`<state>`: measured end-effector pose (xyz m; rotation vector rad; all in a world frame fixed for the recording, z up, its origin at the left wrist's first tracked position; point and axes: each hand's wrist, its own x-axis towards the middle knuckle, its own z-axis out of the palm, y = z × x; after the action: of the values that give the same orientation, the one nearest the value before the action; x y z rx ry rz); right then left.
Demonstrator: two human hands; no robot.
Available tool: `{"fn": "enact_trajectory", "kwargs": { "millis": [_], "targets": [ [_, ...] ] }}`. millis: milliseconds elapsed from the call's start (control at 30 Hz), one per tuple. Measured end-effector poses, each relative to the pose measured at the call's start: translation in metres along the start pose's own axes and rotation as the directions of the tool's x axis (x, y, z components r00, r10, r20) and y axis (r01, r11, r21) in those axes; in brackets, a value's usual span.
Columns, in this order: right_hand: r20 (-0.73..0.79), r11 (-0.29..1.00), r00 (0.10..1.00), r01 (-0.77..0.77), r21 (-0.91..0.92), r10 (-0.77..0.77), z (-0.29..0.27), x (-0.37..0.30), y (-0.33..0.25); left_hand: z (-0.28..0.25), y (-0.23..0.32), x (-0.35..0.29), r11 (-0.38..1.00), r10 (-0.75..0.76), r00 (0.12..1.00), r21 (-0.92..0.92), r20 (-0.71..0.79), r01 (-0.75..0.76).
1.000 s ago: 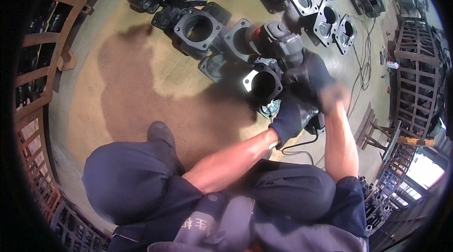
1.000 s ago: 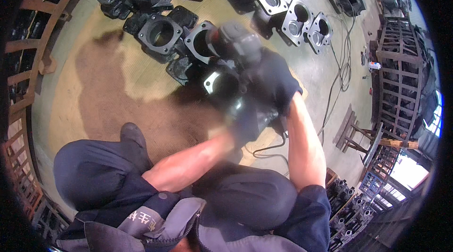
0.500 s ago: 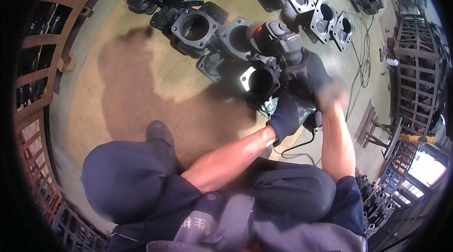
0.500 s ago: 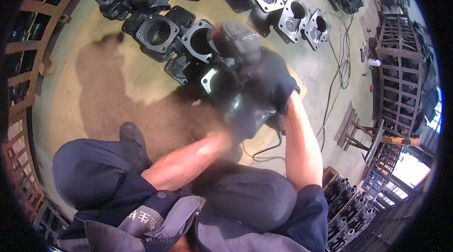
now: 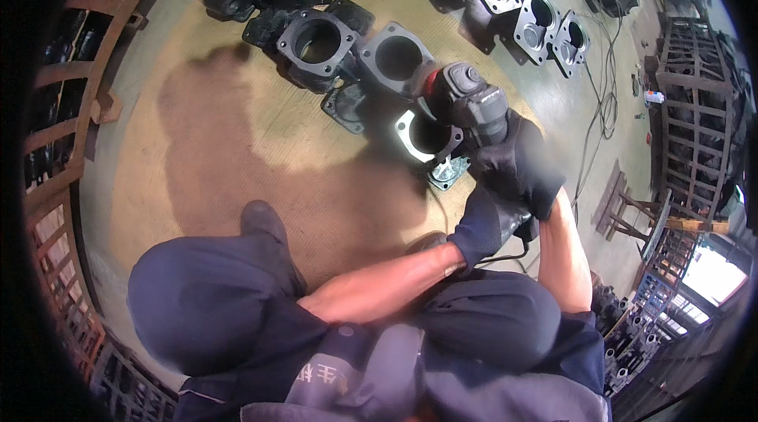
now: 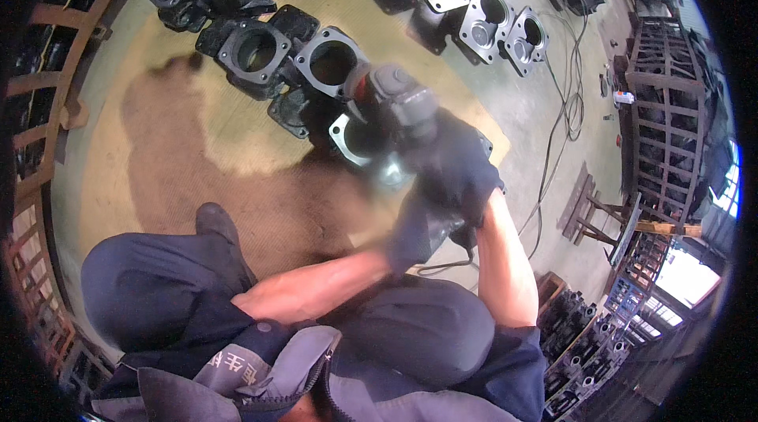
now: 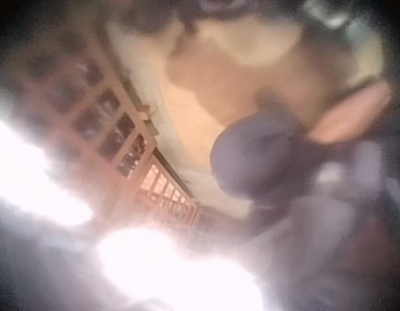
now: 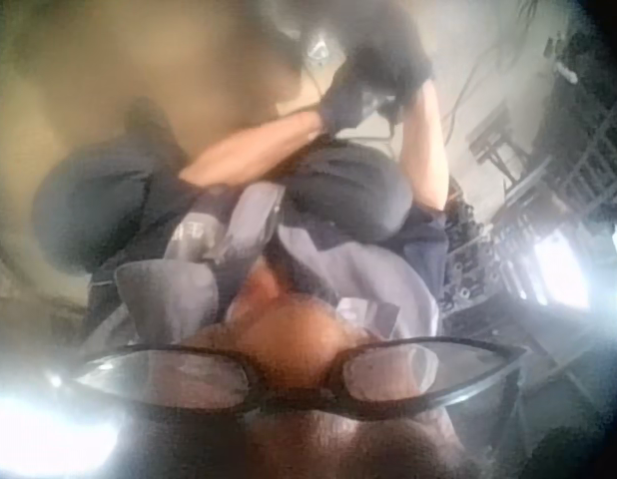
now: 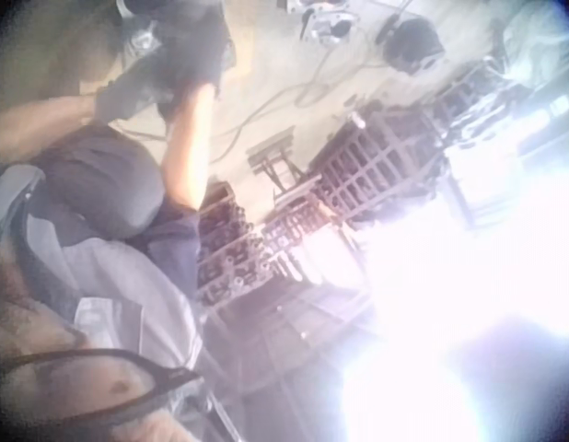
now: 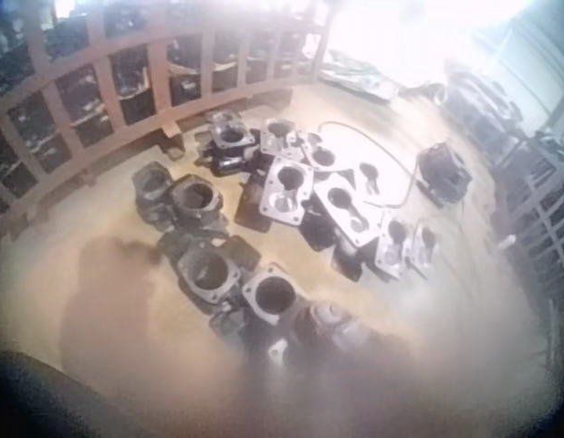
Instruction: The person sits on the floor and uses a handheld angle grinder to smooth the surfaces of several metal engine parts. They handle the parts one at a time, grinding the edges and then placing them aside.
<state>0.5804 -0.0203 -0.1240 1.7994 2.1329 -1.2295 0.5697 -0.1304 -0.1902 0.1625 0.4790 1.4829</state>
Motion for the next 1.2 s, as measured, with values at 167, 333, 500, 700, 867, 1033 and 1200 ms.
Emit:
{"fn": "enact_trajectory", "kwargs": {
  "millis": [167, 333, 500, 700, 867, 1033, 1200],
  "targets": [
    [0.006, 0.987, 1.000, 0.026, 0.160, -0.027, -0.005, 0.015, -0.027, -0.022, -0.026, 0.021, 0.997, 0.044, 0.999, -0.056, -0.031, -0.046],
    [0.072, 0.987, 0.985, 0.158, -0.036, -0.155, 0.000, 0.014, -0.010, -0.026, -0.073, 0.024, 0.764, -0.128, 0.991, -0.641, -0.047, 0.068],
    [0.054, 0.993, 0.997, 0.046, 0.105, -0.052, 0.012, -0.017, -0.035, -0.001, -0.005, -0.027, 0.992, -0.098, 0.984, -0.089, -0.151, 0.085],
    [0.039, 0.994, 0.998, 0.051, 0.094, -0.055, 0.015, -0.005, -0.008, -0.030, -0.052, -0.009, 0.994, -0.101, 0.990, 0.032, -0.099, 0.105],
    [0.074, 0.979, 0.978, 0.191, 0.067, -0.196, 0.002, -0.007, -0.007, -0.028, -0.056, 0.003, 0.883, 0.000, 0.999, 0.468, -0.048, 0.023],
    [0.112, 0.999, 0.993, 0.037, 0.017, -0.039, 0.011, -0.022, -0.038, -0.006, -0.028, -0.026, 0.861, -0.160, 0.983, -0.499, -0.086, 0.097],
    [0.083, 0.994, 0.996, 0.022, -0.112, -0.013, 0.010, -0.010, -0.027, -0.013, -0.058, -0.015, 0.994, -0.048, 0.993, -0.108, -0.110, 0.036]
  ]
}}
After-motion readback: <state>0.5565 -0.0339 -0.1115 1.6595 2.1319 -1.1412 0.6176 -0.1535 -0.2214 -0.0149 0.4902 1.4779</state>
